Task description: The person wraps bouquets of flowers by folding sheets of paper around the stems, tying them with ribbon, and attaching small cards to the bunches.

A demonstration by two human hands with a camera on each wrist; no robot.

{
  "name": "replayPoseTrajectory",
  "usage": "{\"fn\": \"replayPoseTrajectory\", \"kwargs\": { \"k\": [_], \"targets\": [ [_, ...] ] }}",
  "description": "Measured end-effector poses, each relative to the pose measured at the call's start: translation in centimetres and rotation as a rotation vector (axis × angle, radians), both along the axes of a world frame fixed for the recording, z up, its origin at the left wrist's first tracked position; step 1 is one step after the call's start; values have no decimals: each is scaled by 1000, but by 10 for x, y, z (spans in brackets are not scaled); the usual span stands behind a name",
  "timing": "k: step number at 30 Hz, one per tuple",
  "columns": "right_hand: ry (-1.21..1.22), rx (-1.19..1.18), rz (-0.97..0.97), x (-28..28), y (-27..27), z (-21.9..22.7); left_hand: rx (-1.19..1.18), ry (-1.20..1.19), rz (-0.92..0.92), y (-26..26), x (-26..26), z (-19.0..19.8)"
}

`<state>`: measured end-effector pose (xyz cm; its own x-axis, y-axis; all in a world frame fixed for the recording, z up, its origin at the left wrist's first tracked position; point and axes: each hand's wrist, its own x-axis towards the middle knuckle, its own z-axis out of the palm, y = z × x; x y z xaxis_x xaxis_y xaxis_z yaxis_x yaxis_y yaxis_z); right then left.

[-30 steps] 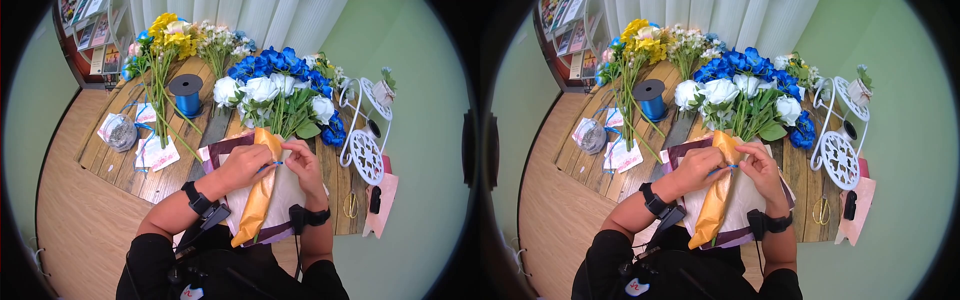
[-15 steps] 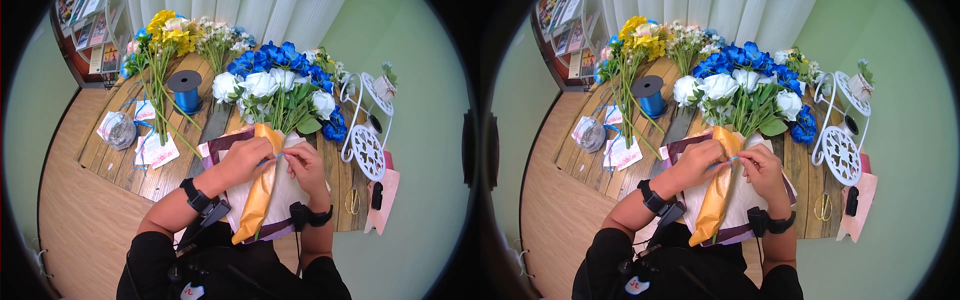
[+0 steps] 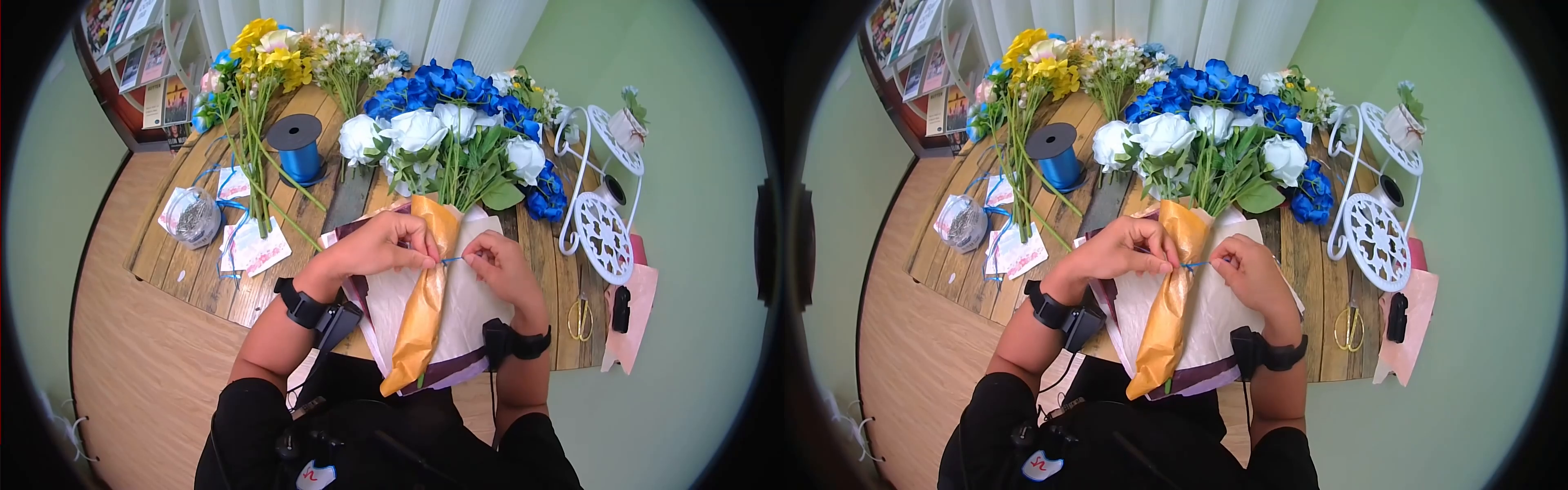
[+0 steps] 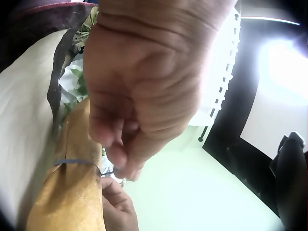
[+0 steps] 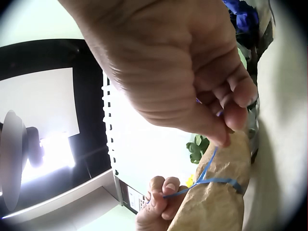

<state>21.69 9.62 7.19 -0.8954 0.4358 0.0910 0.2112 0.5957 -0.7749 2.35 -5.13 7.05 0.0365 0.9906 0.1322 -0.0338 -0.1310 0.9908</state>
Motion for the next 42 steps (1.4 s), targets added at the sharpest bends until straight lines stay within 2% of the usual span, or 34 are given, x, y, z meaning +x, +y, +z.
{"fn": "replayPoseTrajectory", "kwargs": {
  "k": [1, 3, 7, 9, 10, 12, 13, 16, 18, 22, 24, 28, 30, 31, 33, 34, 35, 36, 37, 40, 42],
  "targets": [
    [0, -2, -1, 1, 2, 0, -2, 0, -1, 0, 0, 0],
    [145, -270, 24, 1, 5, 0, 49, -247, -46, 2, 0, -2],
    [333, -290, 147, -5, -3, 5, -1, -265, -23, 5, -2, -7],
    [404, -561, 233, -10, -7, 2, 33, -196, -10, 6, -1, -9],
    [405, -562, 232, -12, -10, 1, 31, -195, -10, 7, 0, -9],
    [419, -805, 301, -15, -14, -1, 97, -117, 70, 7, 1, -8],
    [420, -805, 300, -15, -12, -2, 97, -117, 69, 8, 1, -9],
    [460, -865, 362, -17, -7, -6, 154, -173, 100, 8, 2, -10],
    [494, -938, 371, -20, -8, -4, 100, -366, 25, 6, 4, -8],
    [322, -943, 237, -18, -7, -7, 31, -415, -28, 8, 2, -12],
    [174, -907, 156, -14, -4, -2, -37, -293, -33, 6, -1, -9],
    [117, -896, 144, -6, 5, 1, -123, -200, -24, 1, -5, -1],
    [-20, -777, 207, -6, 4, 2, -89, -172, -86, 4, -2, -7],
    [-15, -775, 205, -7, 2, 2, -88, -167, -89, 5, -2, -10],
    [-29, -670, 180, -9, -4, 1, -57, -26, -46, 5, -1, -13],
    [-24, -667, 181, -10, -7, 2, -161, 57, 2, 2, 0, -4],
    [8, -467, 186, -11, -9, 4, -160, 61, 2, 4, 0, -6],
    [38, -269, 190, -11, -10, 6, -73, 232, 67, 6, 1, -12],
    [40, -269, 191, -10, -11, 7, 14, 401, 132, 7, 3, -11],
    [-6, -172, 212, -9, -13, 10, -121, 511, 244, 5, 8, -4],
    [-86, -77, 223, -7, -14, 11, -112, 501, 239, 4, 8, -7]
  ]
}}
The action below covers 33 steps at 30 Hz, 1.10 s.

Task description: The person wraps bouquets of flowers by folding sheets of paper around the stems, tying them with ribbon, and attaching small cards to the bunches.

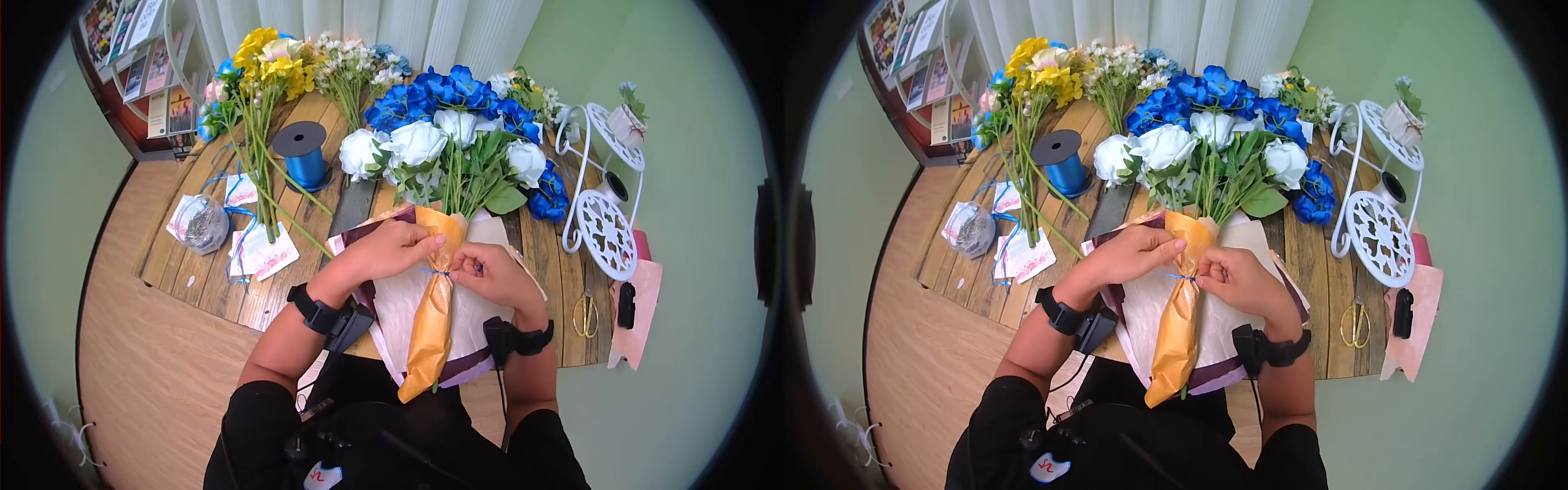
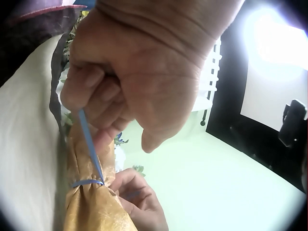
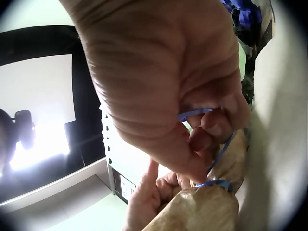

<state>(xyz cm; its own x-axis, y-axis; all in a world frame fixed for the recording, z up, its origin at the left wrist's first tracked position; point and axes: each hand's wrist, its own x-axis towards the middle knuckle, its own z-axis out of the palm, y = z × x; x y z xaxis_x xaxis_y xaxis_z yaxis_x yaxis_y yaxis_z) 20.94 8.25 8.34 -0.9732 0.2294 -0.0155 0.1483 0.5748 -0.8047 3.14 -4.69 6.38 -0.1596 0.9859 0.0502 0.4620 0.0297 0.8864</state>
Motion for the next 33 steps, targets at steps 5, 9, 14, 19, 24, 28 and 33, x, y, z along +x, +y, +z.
{"fn": "replayPoseTrajectory", "kwargs": {
  "k": [5, 9, 14, 19, 24, 28, 33],
  "targets": [
    [86, 108, -31, 3, -6, 6, 19, 169, -88, -7, 1, 13],
    [151, 151, 11, 4, -4, 4, 29, 254, -172, -9, -1, 13],
    [158, 337, 73, 3, 1, 2, 97, 199, -240, -6, -6, 1],
    [267, 572, 104, 4, -1, 4, 453, 517, -222, -9, -9, 7],
    [123, 106, 54, 6, 2, 3, 342, 267, -300, -6, -8, 10],
    [-147, -389, -69, 8, 9, 1, 192, -201, -384, 0, -7, 0],
    [-139, -627, 24, 8, 18, -5, -29, -709, -372, 1, -2, -6]
  ]
}}
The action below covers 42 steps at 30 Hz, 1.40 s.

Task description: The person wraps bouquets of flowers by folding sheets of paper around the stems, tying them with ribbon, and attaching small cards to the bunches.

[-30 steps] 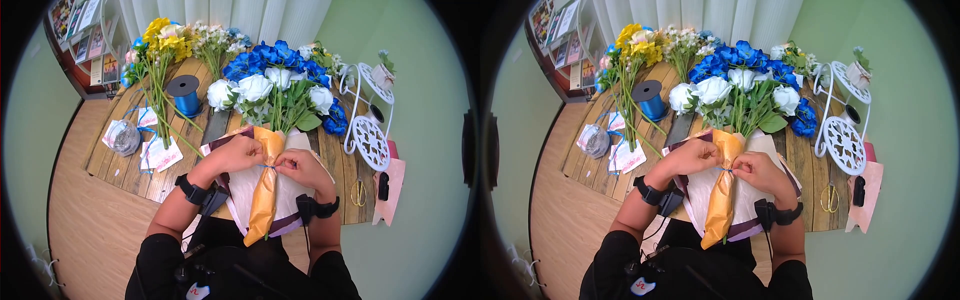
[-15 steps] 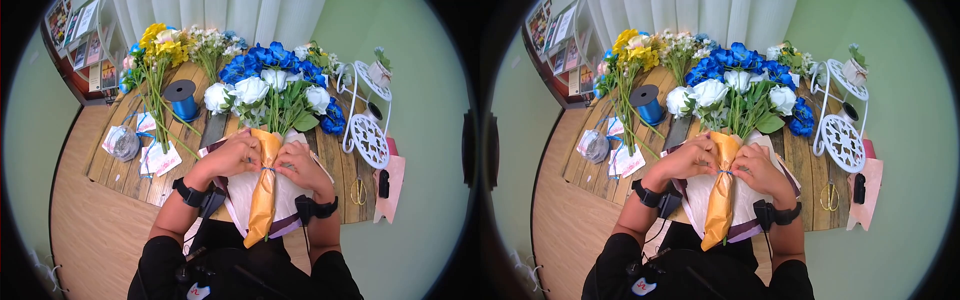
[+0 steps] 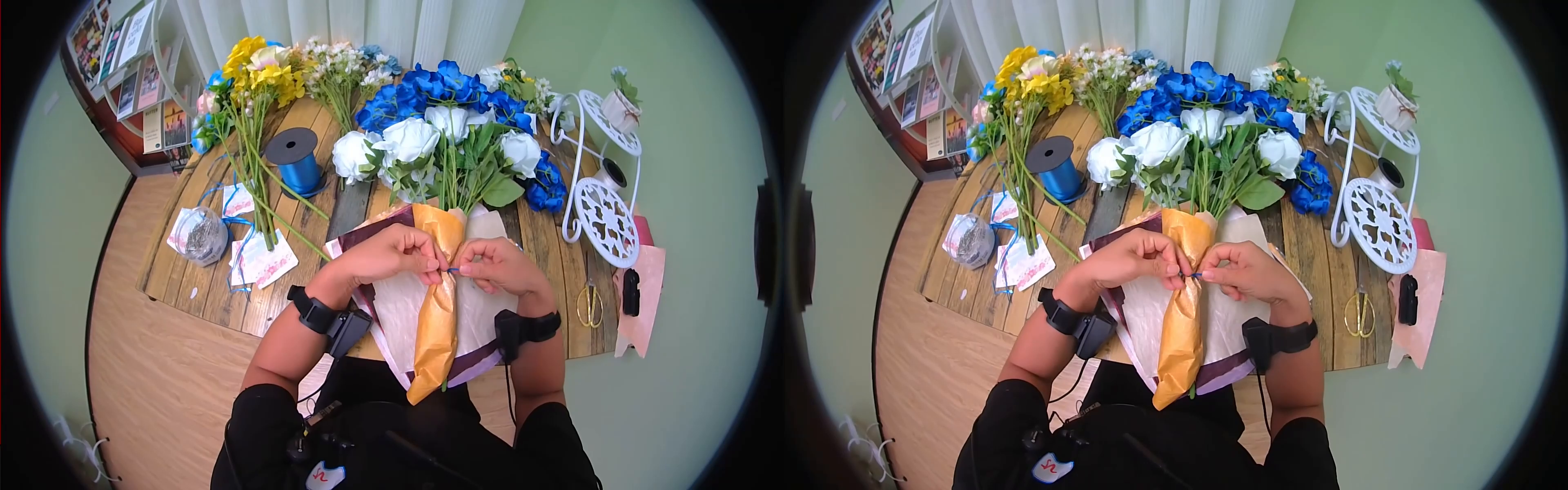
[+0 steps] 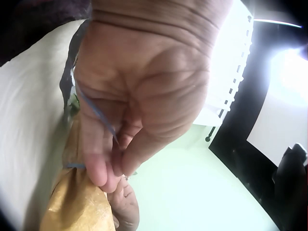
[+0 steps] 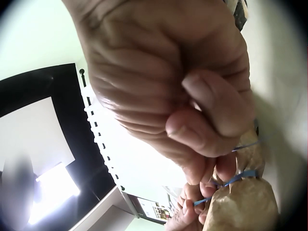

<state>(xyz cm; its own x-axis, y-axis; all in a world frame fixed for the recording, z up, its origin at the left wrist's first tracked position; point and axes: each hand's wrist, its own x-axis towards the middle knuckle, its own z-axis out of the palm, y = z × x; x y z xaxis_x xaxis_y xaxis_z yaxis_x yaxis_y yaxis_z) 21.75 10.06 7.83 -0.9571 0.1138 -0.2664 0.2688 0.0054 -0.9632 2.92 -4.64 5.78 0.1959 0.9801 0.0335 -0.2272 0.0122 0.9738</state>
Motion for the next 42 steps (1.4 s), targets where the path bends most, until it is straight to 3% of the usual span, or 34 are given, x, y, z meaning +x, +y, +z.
{"fn": "replayPoseTrajectory", "kwargs": {
  "k": [6, 12, 24, 34, 42],
  "targets": [
    [230, -95, 5, -3, -3, -5, -37, -143, 10, 0, -1, 1],
    [200, -285, -72, -5, -3, -6, -61, -206, 48, 1, 0, 2],
    [258, -446, -131, -11, -4, -19, -119, -262, 221, 3, 4, -2],
    [404, -501, -75, -20, -4, -34, -125, -271, 283, 5, 5, -6],
    [406, -422, -158, -20, -3, -35, -124, -286, 230, 5, 9, -7]
  ]
}}
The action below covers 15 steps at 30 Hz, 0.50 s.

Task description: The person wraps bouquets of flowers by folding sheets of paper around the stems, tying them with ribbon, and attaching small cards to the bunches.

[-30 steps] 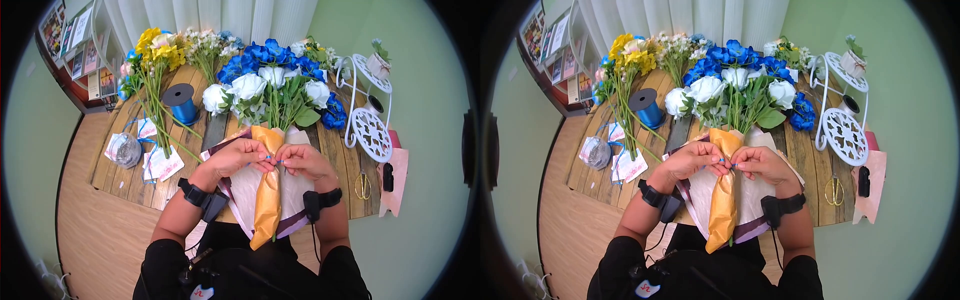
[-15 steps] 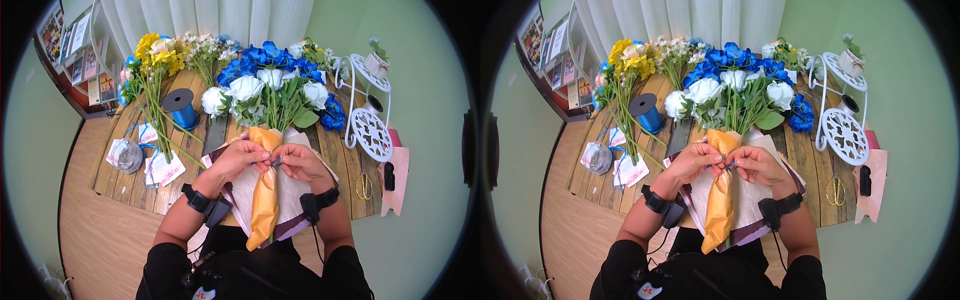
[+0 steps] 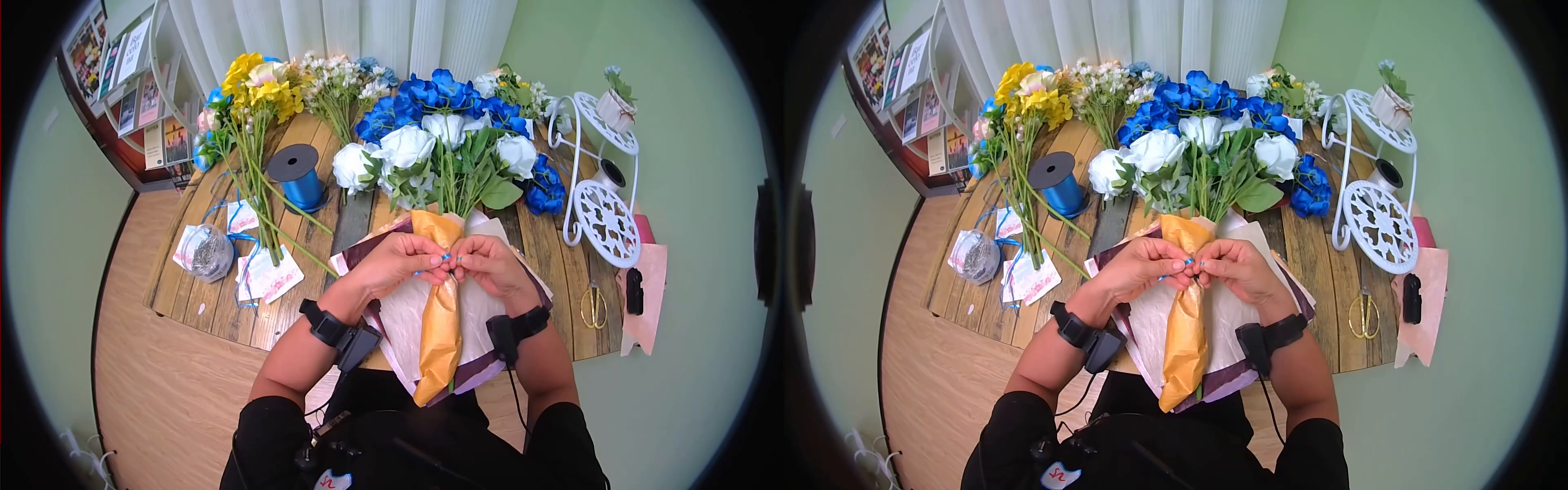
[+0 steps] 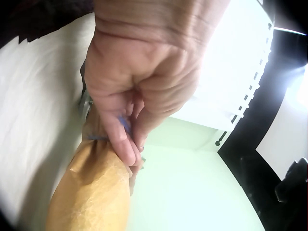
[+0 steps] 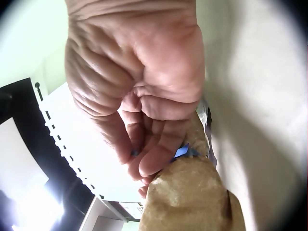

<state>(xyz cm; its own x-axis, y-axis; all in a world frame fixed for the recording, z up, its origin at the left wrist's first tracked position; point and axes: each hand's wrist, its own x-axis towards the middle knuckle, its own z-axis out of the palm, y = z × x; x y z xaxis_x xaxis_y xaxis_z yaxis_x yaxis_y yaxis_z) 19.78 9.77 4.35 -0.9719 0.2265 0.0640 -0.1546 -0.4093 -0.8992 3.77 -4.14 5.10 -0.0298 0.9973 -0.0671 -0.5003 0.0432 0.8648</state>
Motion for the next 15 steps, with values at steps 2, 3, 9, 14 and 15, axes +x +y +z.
{"fn": "replayPoseTrajectory", "kwargs": {
  "k": [2, 3, 9, 14, 15],
  "targets": [
    [-6, 15, -4, 0, 2, -2, 4, 7, -11, 1, 0, -2],
    [-11, 29, -8, -1, 3, -2, -5, 47, -2, 2, -1, -4],
    [-63, 45, -8, -1, 6, -7, -46, 118, 30, 3, -4, -8],
    [-57, 140, -26, 0, 3, 1, -60, 122, 33, 2, -6, -5],
    [-37, 157, -25, 0, 3, 2, -57, 116, 29, 2, -6, -5]
  ]
}}
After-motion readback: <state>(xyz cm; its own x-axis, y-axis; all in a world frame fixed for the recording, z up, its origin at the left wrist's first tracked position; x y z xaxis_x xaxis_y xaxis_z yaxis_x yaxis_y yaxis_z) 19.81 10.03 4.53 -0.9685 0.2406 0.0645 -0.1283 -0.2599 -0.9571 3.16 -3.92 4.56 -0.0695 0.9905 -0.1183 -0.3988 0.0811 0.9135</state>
